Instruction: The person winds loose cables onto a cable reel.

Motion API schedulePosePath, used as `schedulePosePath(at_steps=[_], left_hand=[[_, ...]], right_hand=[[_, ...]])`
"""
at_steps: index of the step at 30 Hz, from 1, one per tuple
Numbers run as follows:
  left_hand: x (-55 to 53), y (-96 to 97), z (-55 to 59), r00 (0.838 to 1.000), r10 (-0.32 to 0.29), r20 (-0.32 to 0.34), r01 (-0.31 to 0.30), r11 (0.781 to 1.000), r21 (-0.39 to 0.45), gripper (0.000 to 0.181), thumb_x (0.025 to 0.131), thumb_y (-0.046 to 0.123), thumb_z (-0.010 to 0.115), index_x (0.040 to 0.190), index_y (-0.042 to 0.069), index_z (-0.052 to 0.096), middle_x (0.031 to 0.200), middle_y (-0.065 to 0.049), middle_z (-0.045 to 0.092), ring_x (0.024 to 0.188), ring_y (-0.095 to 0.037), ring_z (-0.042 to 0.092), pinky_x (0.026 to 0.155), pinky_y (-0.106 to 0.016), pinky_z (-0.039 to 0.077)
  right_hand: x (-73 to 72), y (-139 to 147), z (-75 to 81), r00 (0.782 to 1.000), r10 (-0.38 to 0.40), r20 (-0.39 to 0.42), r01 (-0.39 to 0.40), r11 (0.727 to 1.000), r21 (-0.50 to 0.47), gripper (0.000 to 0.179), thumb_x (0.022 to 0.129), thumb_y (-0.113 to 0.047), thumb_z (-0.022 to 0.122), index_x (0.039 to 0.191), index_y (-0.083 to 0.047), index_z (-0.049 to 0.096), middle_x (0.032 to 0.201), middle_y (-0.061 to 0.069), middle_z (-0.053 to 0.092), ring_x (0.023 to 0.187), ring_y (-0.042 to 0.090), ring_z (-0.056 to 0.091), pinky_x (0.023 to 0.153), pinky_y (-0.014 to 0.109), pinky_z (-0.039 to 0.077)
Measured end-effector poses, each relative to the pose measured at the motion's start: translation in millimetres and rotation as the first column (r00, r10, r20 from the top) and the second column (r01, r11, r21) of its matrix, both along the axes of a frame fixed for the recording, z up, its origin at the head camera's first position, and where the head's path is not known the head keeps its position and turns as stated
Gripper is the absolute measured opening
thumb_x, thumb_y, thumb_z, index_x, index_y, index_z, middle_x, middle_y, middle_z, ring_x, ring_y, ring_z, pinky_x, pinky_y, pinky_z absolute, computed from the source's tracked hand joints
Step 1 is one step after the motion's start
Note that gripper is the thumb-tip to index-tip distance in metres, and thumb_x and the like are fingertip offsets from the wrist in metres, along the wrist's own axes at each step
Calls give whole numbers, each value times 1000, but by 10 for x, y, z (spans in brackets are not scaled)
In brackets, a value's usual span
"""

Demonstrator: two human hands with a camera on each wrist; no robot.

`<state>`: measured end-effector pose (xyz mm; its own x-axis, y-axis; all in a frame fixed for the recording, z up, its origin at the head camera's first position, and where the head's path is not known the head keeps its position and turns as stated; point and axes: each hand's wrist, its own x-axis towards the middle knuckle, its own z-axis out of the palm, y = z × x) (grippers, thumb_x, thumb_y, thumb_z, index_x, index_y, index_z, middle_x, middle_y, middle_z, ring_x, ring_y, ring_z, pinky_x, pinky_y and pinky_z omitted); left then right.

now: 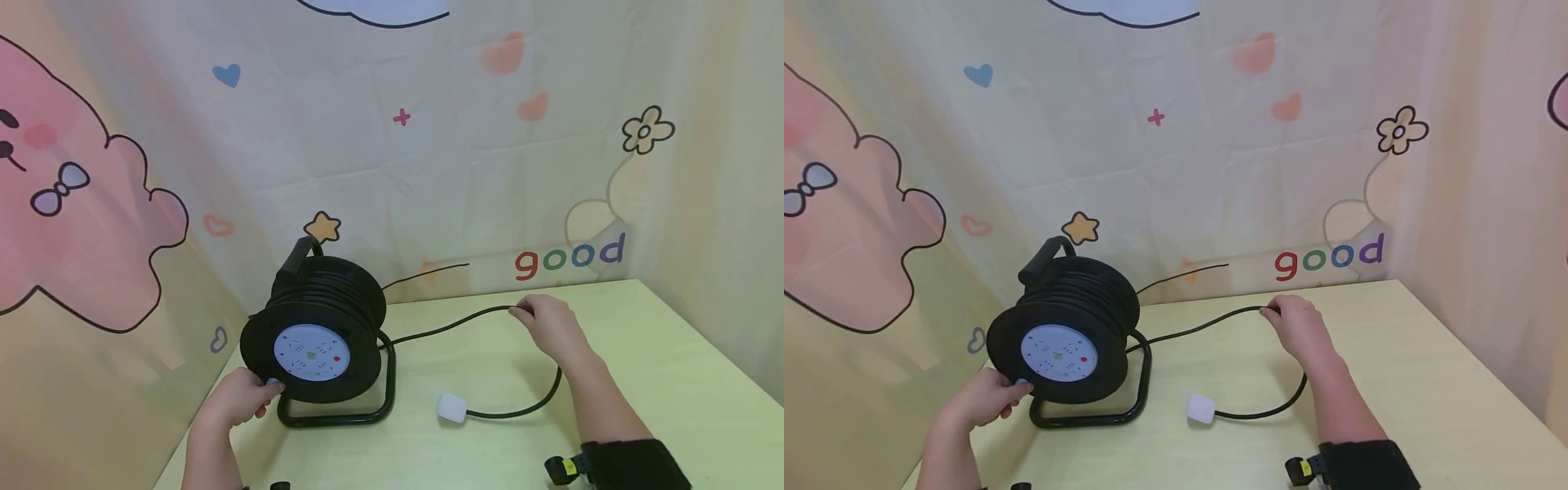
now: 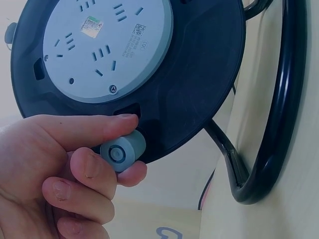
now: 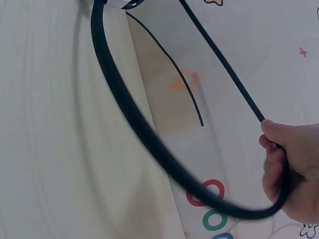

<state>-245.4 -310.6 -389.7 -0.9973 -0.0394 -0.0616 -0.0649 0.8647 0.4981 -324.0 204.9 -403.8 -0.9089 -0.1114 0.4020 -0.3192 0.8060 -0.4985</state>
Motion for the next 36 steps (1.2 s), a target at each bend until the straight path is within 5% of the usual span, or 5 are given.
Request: schedulePosePath(at_steps=[3,21,36], left_hand=[[7,5,2,1000,1,-1,-1,1000,3,46,89,32,62,51,8,54,46,-1,48,44,-13,27,45,-28,21],[22,-12,38,1000,5,-28,-5,1000,4,46,89,32,62,50,8,54,46,0,48,44,-12,27,46,-28,23],[-4,-128,62,990,87,-109,-77,993,89,50,89,39,62,50,8,54,45,0,49,43,-13,27,43,-29,24]], right_hand=[[-15,34,-5,998,-20,-52,21,1000,13,19,96,-24,60,93,-7,67,84,7,63,77,24,56,69,46,46],[-29,-12,-34,995,-50,-87,45,997,-63,25,94,-28,62,84,-6,66,76,5,59,72,23,51,66,41,43],[-10,-233,-20,986,-12,-164,-18,984,-178,15,93,-19,64,88,-5,68,77,6,58,71,22,51,63,39,44]])
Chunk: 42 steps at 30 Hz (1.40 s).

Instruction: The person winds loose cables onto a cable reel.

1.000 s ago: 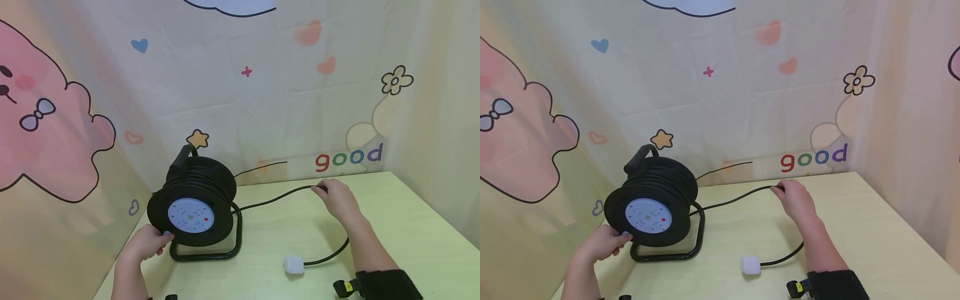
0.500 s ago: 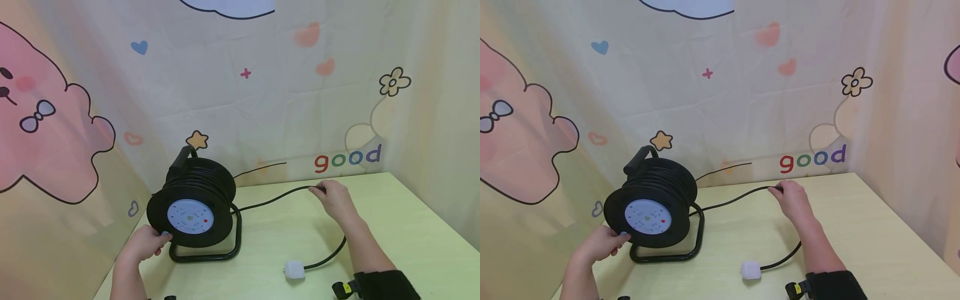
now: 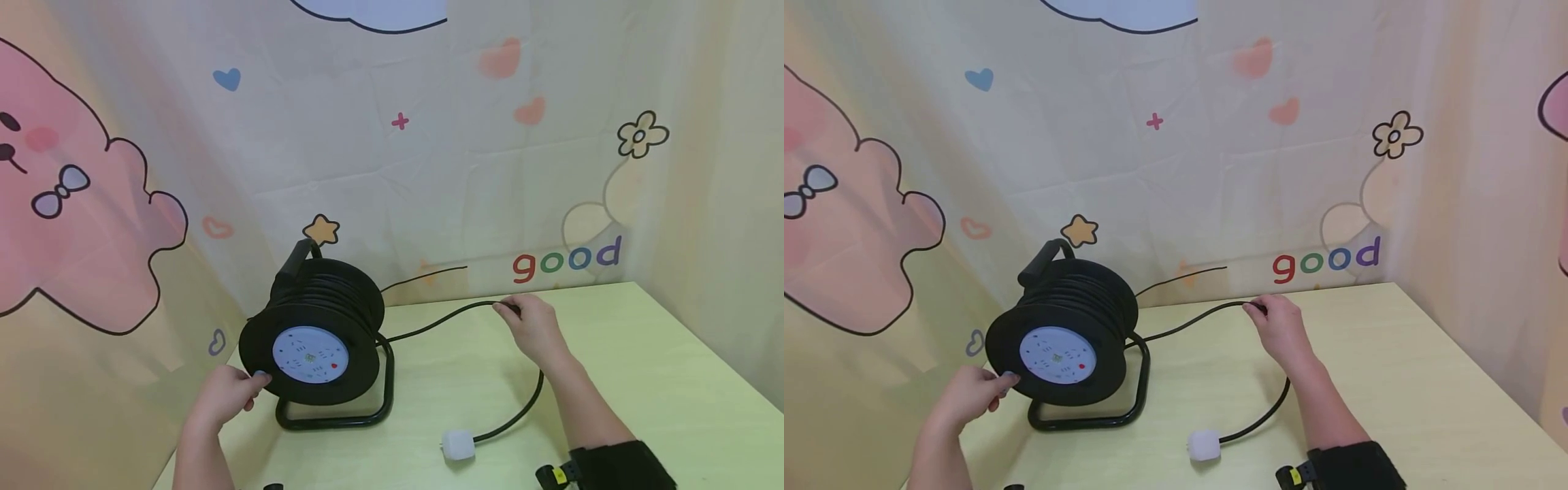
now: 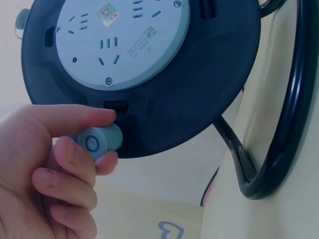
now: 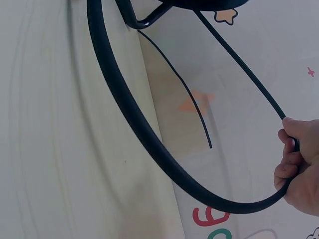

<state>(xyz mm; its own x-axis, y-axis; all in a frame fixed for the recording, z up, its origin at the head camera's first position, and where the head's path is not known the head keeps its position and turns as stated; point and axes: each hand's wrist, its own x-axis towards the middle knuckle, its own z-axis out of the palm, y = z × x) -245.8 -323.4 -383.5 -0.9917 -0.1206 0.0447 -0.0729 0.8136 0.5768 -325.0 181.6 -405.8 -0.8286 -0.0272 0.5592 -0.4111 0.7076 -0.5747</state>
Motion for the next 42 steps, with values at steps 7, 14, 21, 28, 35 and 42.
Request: schedulePosePath(at_steps=[7,14,21,28,35,42], left_hand=[[7,-35,50,998,60,-32,-56,991,120,49,89,39,62,52,8,55,48,-4,52,43,-13,26,42,-28,21],[45,1,134,989,139,-55,-119,955,273,50,90,40,62,55,6,55,50,-5,50,50,-18,38,45,-30,26],[72,97,232,967,225,-117,-168,914,368,51,88,44,64,55,6,57,52,-4,51,61,-21,46,54,-34,34],[96,231,335,940,294,-175,-212,901,377,60,85,58,62,62,3,60,56,-7,54,64,-23,44,44,-33,29],[93,430,401,889,344,-303,-200,886,417,64,82,63,62,67,1,65,55,-8,57,68,-23,47,45,-34,32],[77,643,454,837,351,-420,-162,892,422,62,84,62,61,67,2,66,54,-8,58,67,-21,52,51,-33,40]], right_hand=[[-6,-154,0,999,25,34,-24,999,-45,14,93,-18,64,93,-5,69,82,7,62,73,22,53,65,39,46],[-21,-351,14,999,49,24,-47,997,-57,16,93,-18,64,96,-3,70,88,9,63,80,24,55,72,43,48],[-37,-559,11,996,80,25,-77,990,-119,14,92,-16,65,96,-4,69,89,9,64,81,22,55,72,42,49],[-53,-747,-36,991,121,54,-110,977,-181,14,93,-17,64,98,-5,69,90,7,65,80,20,56,71,40,49],[-48,-936,-63,981,174,85,-154,967,-202,15,93,-16,63,101,-4,70,92,6,67,82,18,57,74,41,50],[-12,-1112,-53,950,264,165,-215,939,-267,16,95,-16,61,104,-6,69,97,6,68,89,18,59,78,43,51]])
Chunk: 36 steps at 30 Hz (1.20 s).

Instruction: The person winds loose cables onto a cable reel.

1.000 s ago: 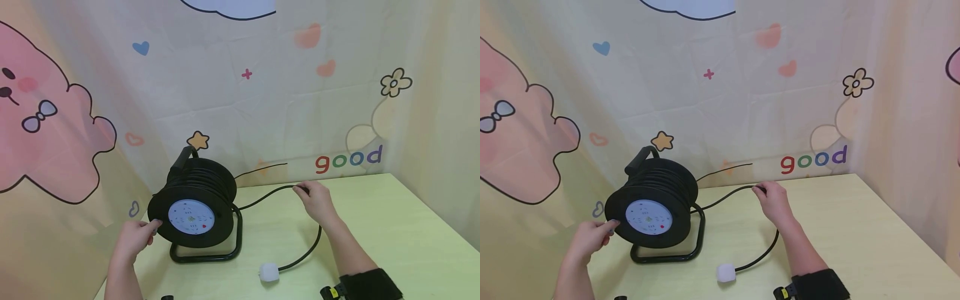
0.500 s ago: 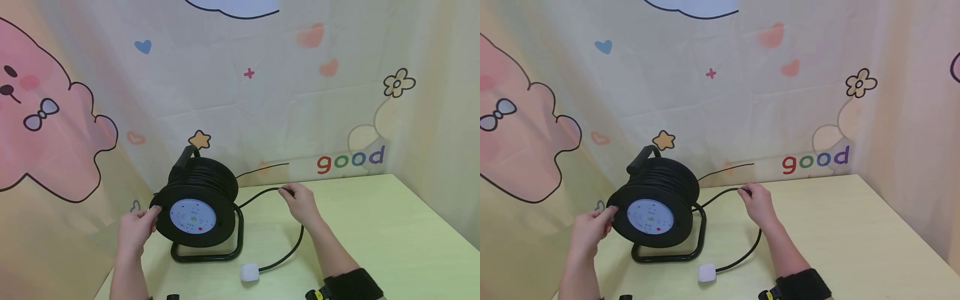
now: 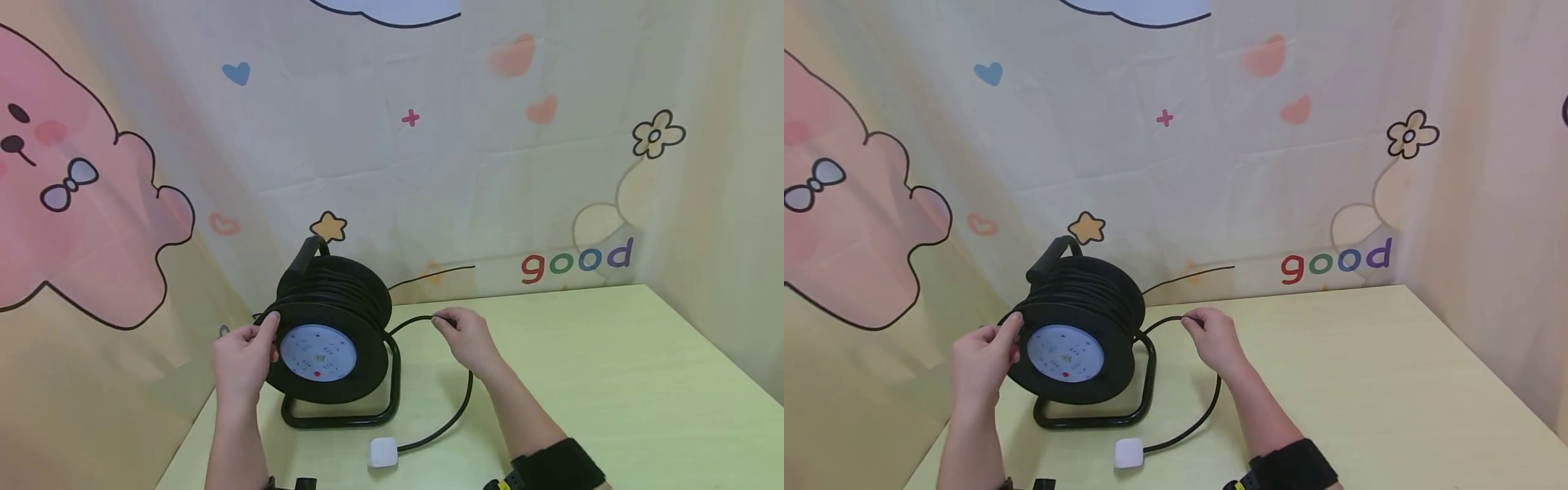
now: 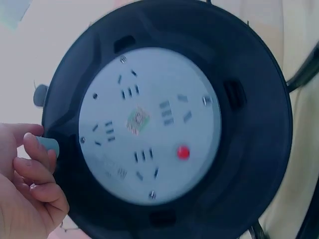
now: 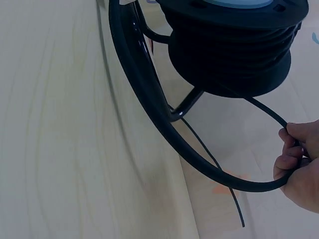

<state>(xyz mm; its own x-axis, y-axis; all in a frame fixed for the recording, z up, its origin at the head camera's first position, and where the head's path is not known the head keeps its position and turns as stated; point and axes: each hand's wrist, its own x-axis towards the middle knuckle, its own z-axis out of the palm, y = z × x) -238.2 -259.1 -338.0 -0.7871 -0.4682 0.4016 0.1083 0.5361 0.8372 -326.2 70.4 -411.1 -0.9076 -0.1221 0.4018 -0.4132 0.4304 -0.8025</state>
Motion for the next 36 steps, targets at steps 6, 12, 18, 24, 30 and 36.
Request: schedulePosePath(at_steps=[6,12,18,24,30,36], left_hand=[[-20,185,44,991,15,-129,-36,986,-162,56,92,50,56,55,7,55,49,-5,50,56,-21,48,45,-36,34],[-21,379,47,978,24,-206,-93,937,-335,51,96,38,51,56,9,42,48,-4,35,48,-20,40,41,-33,26],[-19,509,19,975,-63,-214,-22,928,-372,48,96,39,54,58,11,44,50,-2,37,48,-18,40,40,-33,29],[-17,561,9,972,-92,-214,3,923,-385,48,96,40,54,58,12,44,50,-1,37,48,-18,39,40,-32,28],[-15,559,16,972,-93,-214,2,920,-392,47,96,38,55,59,11,45,50,-1,38,48,-18,40,39,-32,29],[-9,550,8,978,-92,-187,14,923,-385,46,96,40,54,62,11,46,51,-2,39,49,-18,41,40,-33,31]], right_hand=[[22,-126,-6,999,39,31,-38,999,-26,17,95,-15,60,105,-5,69,99,6,68,92,18,59,81,44,50],[35,-245,-11,998,56,2,-56,998,9,17,95,-13,60,106,-3,69,99,5,68,93,18,60,81,44,51],[34,-317,-65,997,75,-4,-75,994,84,18,95,-11,59,107,-1,68,101,6,68,94,18,61,80,43,52],[35,-331,-89,998,70,-4,-69,992,109,18,96,-11,58,107,-2,69,100,5,68,93,18,61,79,43,52],[44,-334,-72,996,86,-17,-83,989,119,18,96,-10,58,108,-3,69,100,4,68,94,18,61,80,42,52],[51,-311,-55,996,77,50,-82,988,130,29,92,-7,63,120,-5,61,95,5,67,86,15,62,74,39,53]])
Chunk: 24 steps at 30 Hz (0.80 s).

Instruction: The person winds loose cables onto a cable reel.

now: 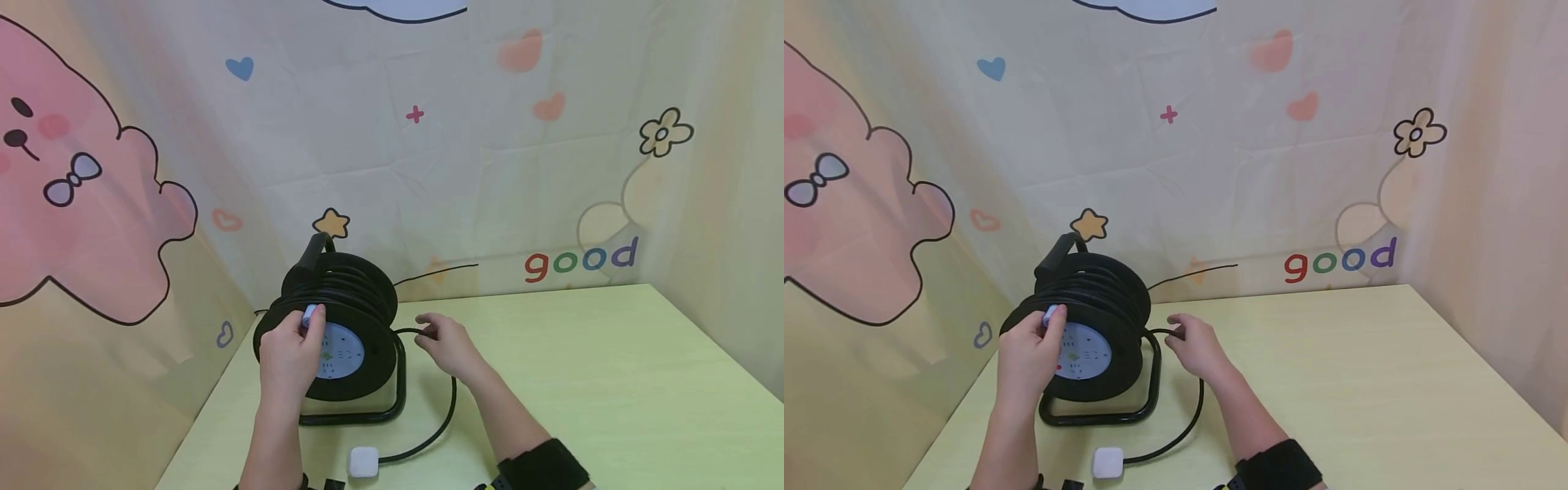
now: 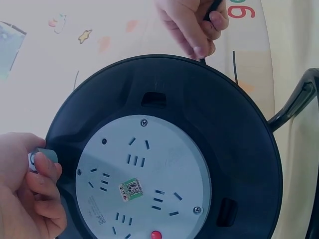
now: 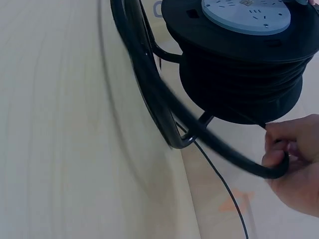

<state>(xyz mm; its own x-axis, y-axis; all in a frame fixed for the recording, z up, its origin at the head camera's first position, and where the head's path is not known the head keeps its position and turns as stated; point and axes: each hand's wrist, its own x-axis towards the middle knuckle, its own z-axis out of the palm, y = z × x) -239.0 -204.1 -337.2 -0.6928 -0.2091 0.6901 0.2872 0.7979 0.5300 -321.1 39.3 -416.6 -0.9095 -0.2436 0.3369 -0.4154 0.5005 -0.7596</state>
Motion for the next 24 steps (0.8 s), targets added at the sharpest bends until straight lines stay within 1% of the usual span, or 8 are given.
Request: schedulePosePath(at_steps=[2,4,7,10,14,17,21,24], left_hand=[[-2,3,0,1000,1,3,-1,1000,0,46,96,41,54,62,11,46,51,-2,40,50,-18,42,40,-33,31],[-5,3,2,1000,-1,1,1,1000,-3,47,96,41,53,62,11,46,51,-2,40,49,-18,42,40,-33,31],[-5,-5,5,1000,-13,-1,13,1000,0,47,96,41,54,61,11,46,51,-2,39,49,-18,41,40,-33,31],[3,-17,7,1000,-18,5,18,1000,3,47,96,41,54,61,11,45,51,-2,39,49,-19,40,40,-33,30],[16,-26,15,1000,-14,14,14,1000,9,46,96,39,55,61,11,45,51,-3,39,50,-19,41,41,-33,31],[20,-23,21,1000,-17,19,17,1000,14,46,96,40,54,61,11,46,52,-3,39,50,-19,41,41,-32,31],[19,-18,20,999,-16,30,16,1000,9,47,97,41,53,62,11,46,52,-3,39,50,-19,41,41,-32,31],[18,-22,15,999,-8,32,8,1000,7,47,97,41,53,62,10,46,52,-3,39,51,-19,42,42,-32,32]], right_hand=[[4,31,1,1000,-4,-14,5,999,54,33,91,-4,62,123,-4,58,94,7,66,84,16,62,72,38,53],[-1,69,-15,997,-18,-78,28,990,137,31,91,-1,59,122,-2,58,94,9,66,85,17,61,72,37,53],[0,146,-26,983,-68,-171,109,965,239,26,91,2,57,116,0,61,95,12,65,85,21,61,70,36,53],[-11,257,-31,966,-128,-225,189,943,273,18,90,-1,60,108,0,64,93,11,63,81,22,60,67,36,53],[-35,438,-27,964,-158,-212,214,936,279,5,91,-10,65,91,-5,66,82,4,62,69,16,57,59,34,50],[-49,592,-21,968,-164,-193,215,933,289,10,92,-15,65,84,-8,64,74,0,60,61,14,52,55,33,47],[-58,808,-9,958,-188,-215,249,919,307,9,92,-16,64,87,-8,66,76,1,61,66,17,54,60,37,48],[-58,950,5,955,-180,-237,253,910,327,8,92,-14,64,90,-7,66,81,3,61,74,20,55,66,40,49]])
